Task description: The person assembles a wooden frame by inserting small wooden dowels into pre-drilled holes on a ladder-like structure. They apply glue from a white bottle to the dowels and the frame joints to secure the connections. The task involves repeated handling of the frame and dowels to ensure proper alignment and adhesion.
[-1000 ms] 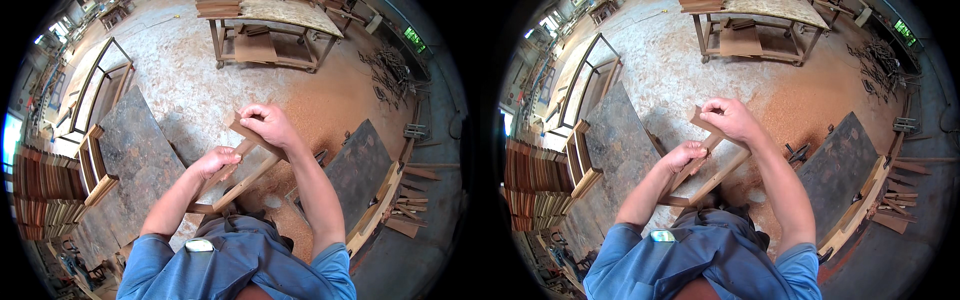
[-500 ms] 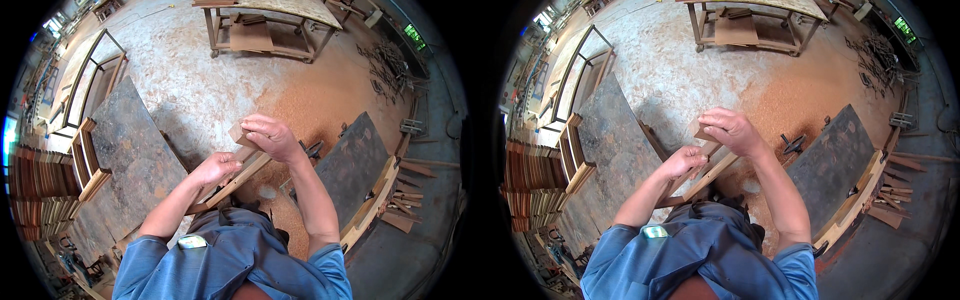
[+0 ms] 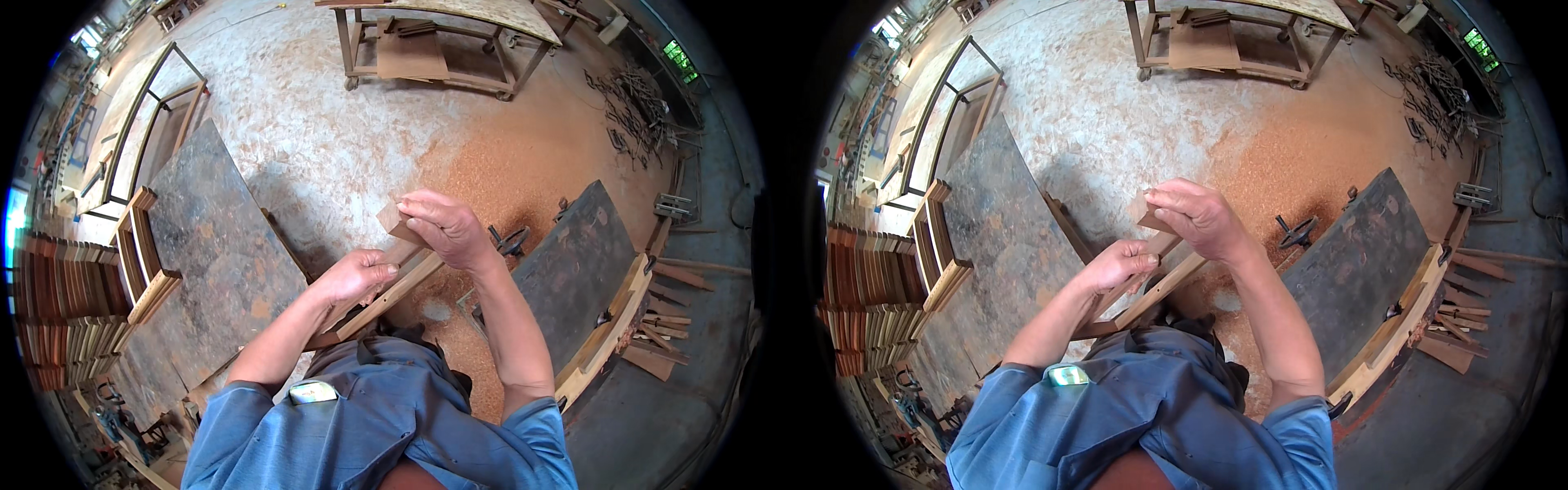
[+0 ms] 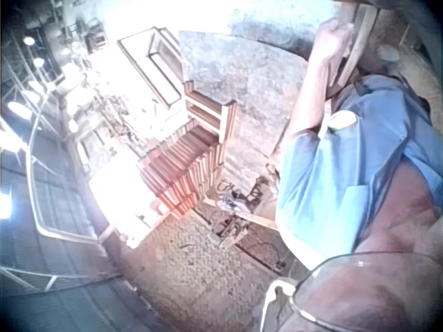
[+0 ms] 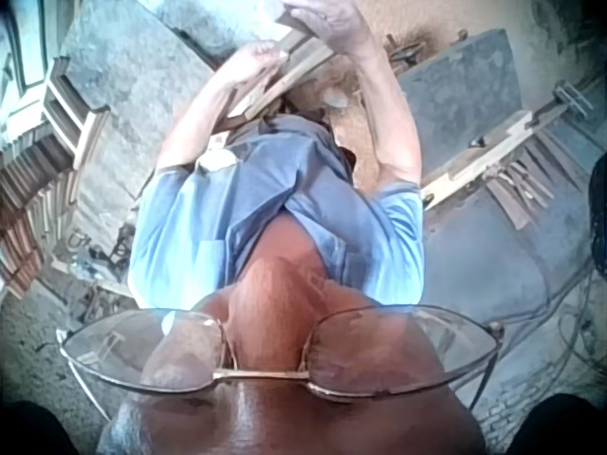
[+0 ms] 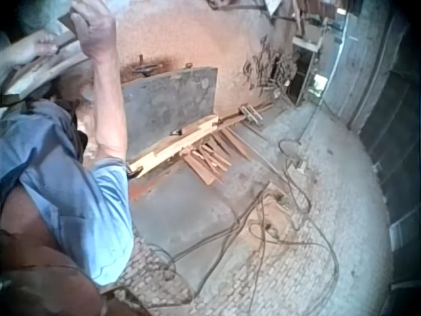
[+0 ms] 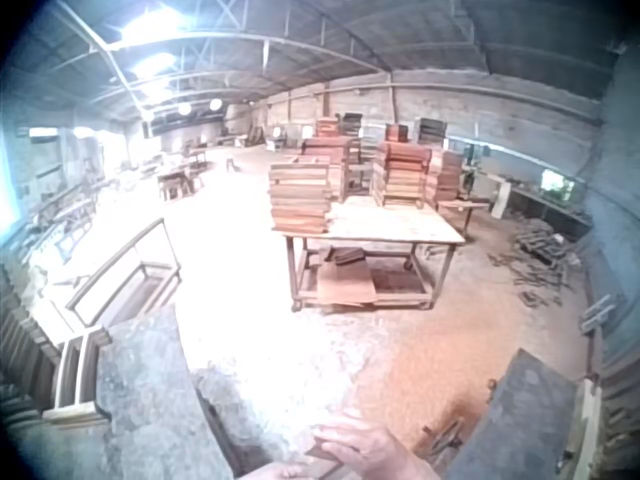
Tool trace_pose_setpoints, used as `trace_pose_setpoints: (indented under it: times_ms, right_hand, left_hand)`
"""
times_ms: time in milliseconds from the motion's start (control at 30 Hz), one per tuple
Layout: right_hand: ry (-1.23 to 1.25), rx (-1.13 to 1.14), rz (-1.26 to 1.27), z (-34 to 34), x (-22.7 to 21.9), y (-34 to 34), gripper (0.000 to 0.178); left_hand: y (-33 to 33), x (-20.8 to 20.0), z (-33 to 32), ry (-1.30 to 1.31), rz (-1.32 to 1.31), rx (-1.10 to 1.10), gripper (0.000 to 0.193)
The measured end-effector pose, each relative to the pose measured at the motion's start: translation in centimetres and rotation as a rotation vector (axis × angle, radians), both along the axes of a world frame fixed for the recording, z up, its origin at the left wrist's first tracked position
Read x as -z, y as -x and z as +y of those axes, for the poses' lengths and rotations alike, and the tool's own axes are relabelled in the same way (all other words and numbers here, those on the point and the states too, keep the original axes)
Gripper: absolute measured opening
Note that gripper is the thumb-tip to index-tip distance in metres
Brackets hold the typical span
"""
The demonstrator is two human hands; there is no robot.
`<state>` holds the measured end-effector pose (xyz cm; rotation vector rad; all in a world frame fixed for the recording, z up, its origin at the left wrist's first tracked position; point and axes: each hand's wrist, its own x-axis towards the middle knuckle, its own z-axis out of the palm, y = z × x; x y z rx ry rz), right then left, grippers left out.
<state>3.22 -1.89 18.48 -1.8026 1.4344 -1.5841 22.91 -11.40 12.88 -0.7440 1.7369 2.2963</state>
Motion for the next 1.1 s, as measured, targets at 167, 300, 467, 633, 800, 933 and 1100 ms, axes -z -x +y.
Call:
trace_pose_setpoints:
  times_ms: [167,300,467,633,800,933,1100]
  right_hand:
    - [-0.078,-0.018,-0.014,0.1,-0.1,-0.2,0.023]
    - [-0.125,-0.020,-0.059,0.0,0.0,-0.5,0.022]
    - [-0.128,-0.049,-0.072,-0.4,0.6,-0.7,0.023]
    - [-0.089,-0.076,-0.070,-1.0,1.7,-0.7,0.023]
    - [-0.110,-0.108,-0.070,-1.7,0.8,-1.8,0.022]
    - [-0.071,-0.119,-0.040,-2.3,0.3,-2.7,0.022]
    - [-0.081,-0.058,-0.048,-3.2,-0.5,-5.1,0.022]
  left_hand:
    - [-0.2,-0.2,0.1,-0.036,-0.009,-0.006,0.028]
    - [-0.4,0.5,0.0,-0.026,0.012,0.012,0.028]
    - [-1.2,1.5,-0.5,-0.118,0.196,0.015,0.040]
    - [-2.0,2.3,0.0,-0.211,0.233,-0.204,0.094]
    - [-1.7,2.8,-0.4,-0.183,0.289,-0.388,0.087]
    - [-1.2,-1.0,-0.5,-0.319,0.373,-0.401,0.083]
    - [-1.7,-2.7,-1.2,-0.290,0.353,-0.440,0.064]
